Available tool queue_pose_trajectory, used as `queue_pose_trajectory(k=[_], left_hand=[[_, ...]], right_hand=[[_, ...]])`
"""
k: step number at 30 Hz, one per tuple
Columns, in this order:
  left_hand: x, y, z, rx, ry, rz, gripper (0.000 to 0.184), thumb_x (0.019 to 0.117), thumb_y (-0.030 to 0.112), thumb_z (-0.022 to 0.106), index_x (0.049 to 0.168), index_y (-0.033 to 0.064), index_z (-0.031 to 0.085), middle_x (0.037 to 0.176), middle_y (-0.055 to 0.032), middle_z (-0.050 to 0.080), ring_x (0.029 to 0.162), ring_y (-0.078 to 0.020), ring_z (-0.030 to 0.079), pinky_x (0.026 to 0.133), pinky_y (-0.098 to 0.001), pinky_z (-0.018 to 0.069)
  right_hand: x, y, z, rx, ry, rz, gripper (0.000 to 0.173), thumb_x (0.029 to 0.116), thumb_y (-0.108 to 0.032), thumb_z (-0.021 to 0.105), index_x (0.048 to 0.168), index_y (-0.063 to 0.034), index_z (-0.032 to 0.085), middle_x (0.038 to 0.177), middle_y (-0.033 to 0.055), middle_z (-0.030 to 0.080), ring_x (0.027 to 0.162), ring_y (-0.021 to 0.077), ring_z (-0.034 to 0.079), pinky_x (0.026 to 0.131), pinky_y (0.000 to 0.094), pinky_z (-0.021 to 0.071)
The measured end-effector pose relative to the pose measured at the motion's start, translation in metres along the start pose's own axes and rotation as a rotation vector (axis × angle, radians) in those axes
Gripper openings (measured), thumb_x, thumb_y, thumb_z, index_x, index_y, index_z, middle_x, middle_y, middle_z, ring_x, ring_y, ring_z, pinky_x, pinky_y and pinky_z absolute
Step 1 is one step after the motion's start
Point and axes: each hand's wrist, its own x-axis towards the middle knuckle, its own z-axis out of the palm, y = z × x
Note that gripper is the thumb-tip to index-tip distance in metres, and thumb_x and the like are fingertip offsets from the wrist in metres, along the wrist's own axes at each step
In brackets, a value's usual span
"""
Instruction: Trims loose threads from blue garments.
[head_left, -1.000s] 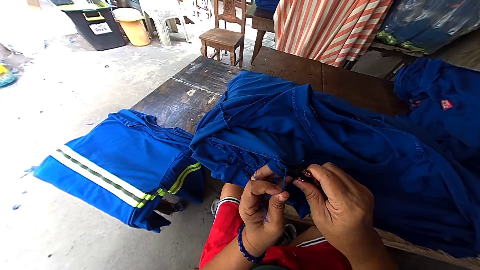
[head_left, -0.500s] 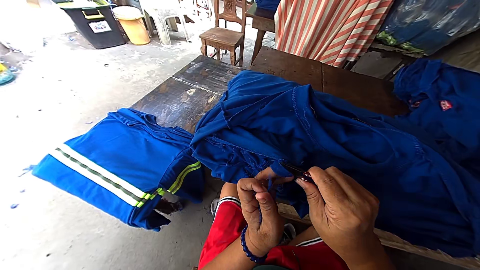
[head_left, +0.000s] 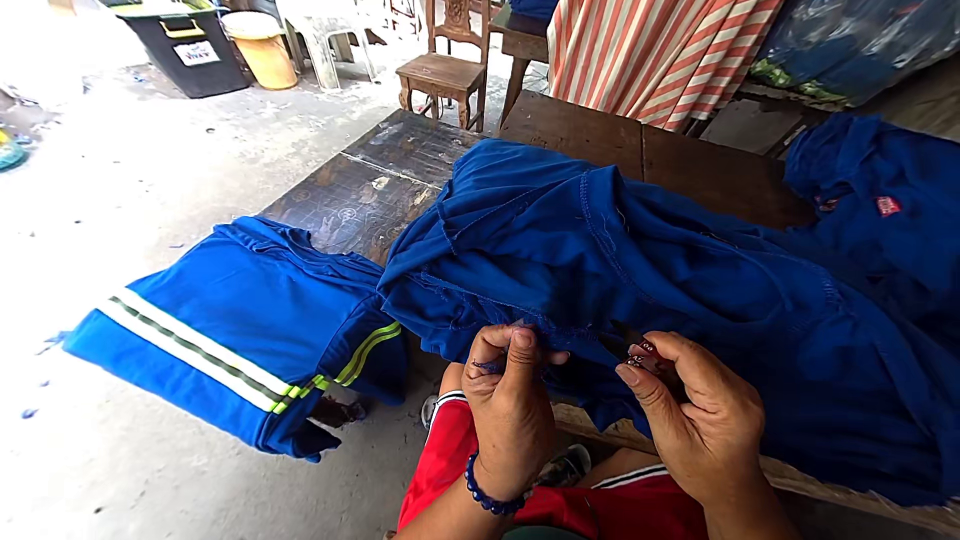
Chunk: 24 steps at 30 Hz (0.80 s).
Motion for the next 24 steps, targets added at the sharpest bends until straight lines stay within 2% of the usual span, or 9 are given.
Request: queue_pose_trajectory(k=[3, 5, 8, 10, 13, 15, 18, 20, 24], left_hand=[[0.000, -0.001, -0.003, 0.048, -0.083, 0.054, 0.013, 0.1046, 0.012, 0.056, 0.097, 0.0091, 0.067, 0.089, -0.0048, 0.073, 0.084, -0.0122, 0.073, 0.082, -0.0289, 0.0618], [-0.001, -0.004, -0.005, 0.072, -0.121, 0.070, 0.015, 0.1077, 0.023, 0.051, 0.102, 0.0150, 0.062, 0.096, -0.0009, 0.072, 0.095, -0.0110, 0.071, 0.092, -0.0302, 0.0571], [-0.002, -0.010, -0.006, 0.072, -0.181, 0.095, 0.011, 0.1048, 0.031, 0.057, 0.109, 0.0215, 0.060, 0.109, -0.0005, 0.072, 0.103, -0.0119, 0.069, 0.094, -0.0306, 0.0555], [-0.001, -0.013, -0.006, 0.092, -0.217, 0.114, 0.021, 0.0993, 0.018, 0.067, 0.120, 0.0191, 0.065, 0.114, -0.0012, 0.072, 0.102, -0.0113, 0.070, 0.093, -0.0303, 0.0570], [0.000, -0.015, -0.002, 0.168, -0.187, 0.121, 0.039, 0.0904, -0.002, 0.073, 0.128, 0.0075, 0.067, 0.114, -0.0031, 0.073, 0.095, -0.0088, 0.071, 0.089, -0.0267, 0.0595], [0.002, -0.017, 0.001, 0.211, -0.137, 0.132, 0.039, 0.0869, -0.006, 0.074, 0.124, 0.0049, 0.072, 0.113, -0.0039, 0.074, 0.093, -0.0082, 0.071, 0.086, -0.0256, 0.0605], [0.005, -0.018, 0.001, 0.272, -0.101, 0.158, 0.021, 0.0870, -0.005, 0.074, 0.104, 0.0067, 0.080, 0.103, -0.0031, 0.075, 0.092, -0.0086, 0.071, 0.085, -0.0261, 0.0602], [0.005, -0.019, -0.001, 0.284, -0.109, 0.175, 0.014, 0.0888, -0.002, 0.073, 0.095, 0.0084, 0.080, 0.101, -0.0024, 0.075, 0.096, -0.0085, 0.070, 0.086, -0.0255, 0.0595], [0.004, -0.020, -0.006, 0.273, -0.148, 0.180, 0.010, 0.0935, 0.004, 0.071, 0.096, 0.0105, 0.078, 0.102, 0.0000, 0.074, 0.102, -0.0074, 0.069, 0.092, -0.0255, 0.0571]], right_hand=[[0.001, 0.001, -0.003, -0.012, 0.005, -0.023, 0.028, 0.1057, -0.020, 0.056, 0.100, 0.0063, 0.066, 0.087, 0.0066, 0.066, 0.086, -0.0062, 0.059, 0.079, 0.0058, 0.0461], [0.002, 0.003, -0.006, 0.014, 0.024, -0.009, 0.027, 0.1051, -0.017, 0.057, 0.099, 0.0070, 0.067, 0.089, 0.0059, 0.068, 0.087, -0.0070, 0.060, 0.081, 0.0060, 0.0473], [0.002, 0.004, -0.010, 0.092, 0.030, 0.036, 0.025, 0.1042, -0.016, 0.058, 0.101, 0.0068, 0.068, 0.091, 0.0019, 0.068, 0.087, -0.0091, 0.059, 0.079, 0.0059, 0.0488], [0.002, 0.003, -0.011, 0.133, 0.022, 0.060, 0.024, 0.1038, -0.017, 0.059, 0.103, 0.0059, 0.067, 0.093, -0.0002, 0.068, 0.088, -0.0092, 0.060, 0.079, 0.0065, 0.0497], [0.000, 0.001, -0.012, 0.145, 0.014, 0.061, 0.023, 0.1032, -0.018, 0.060, 0.104, 0.0043, 0.066, 0.094, -0.0017, 0.067, 0.087, -0.0101, 0.058, 0.078, 0.0053, 0.0483], [0.000, 0.000, -0.013, 0.136, 0.011, 0.054, 0.023, 0.1034, -0.019, 0.060, 0.105, 0.0034, 0.064, 0.093, -0.0019, 0.065, 0.086, -0.0109, 0.057, 0.077, 0.0041, 0.0469], [0.000, -0.001, -0.015, 0.115, 0.002, 0.049, 0.023, 0.1032, -0.019, 0.061, 0.104, 0.0034, 0.064, 0.090, -0.0012, 0.064, 0.084, -0.0107, 0.056, 0.074, 0.0036, 0.0460], [0.000, -0.001, -0.016, 0.098, -0.013, 0.050, 0.023, 0.1027, -0.019, 0.061, 0.103, 0.0036, 0.065, 0.088, -0.0003, 0.064, 0.082, -0.0099, 0.055, 0.073, 0.0040, 0.0456], [-0.001, 0.001, -0.013, 0.013, -0.040, 0.025, 0.028, 0.1031, -0.023, 0.061, 0.103, 0.0039, 0.067, 0.087, 0.0039, 0.065, 0.082, -0.0061, 0.058, 0.075, 0.0059, 0.0468]])
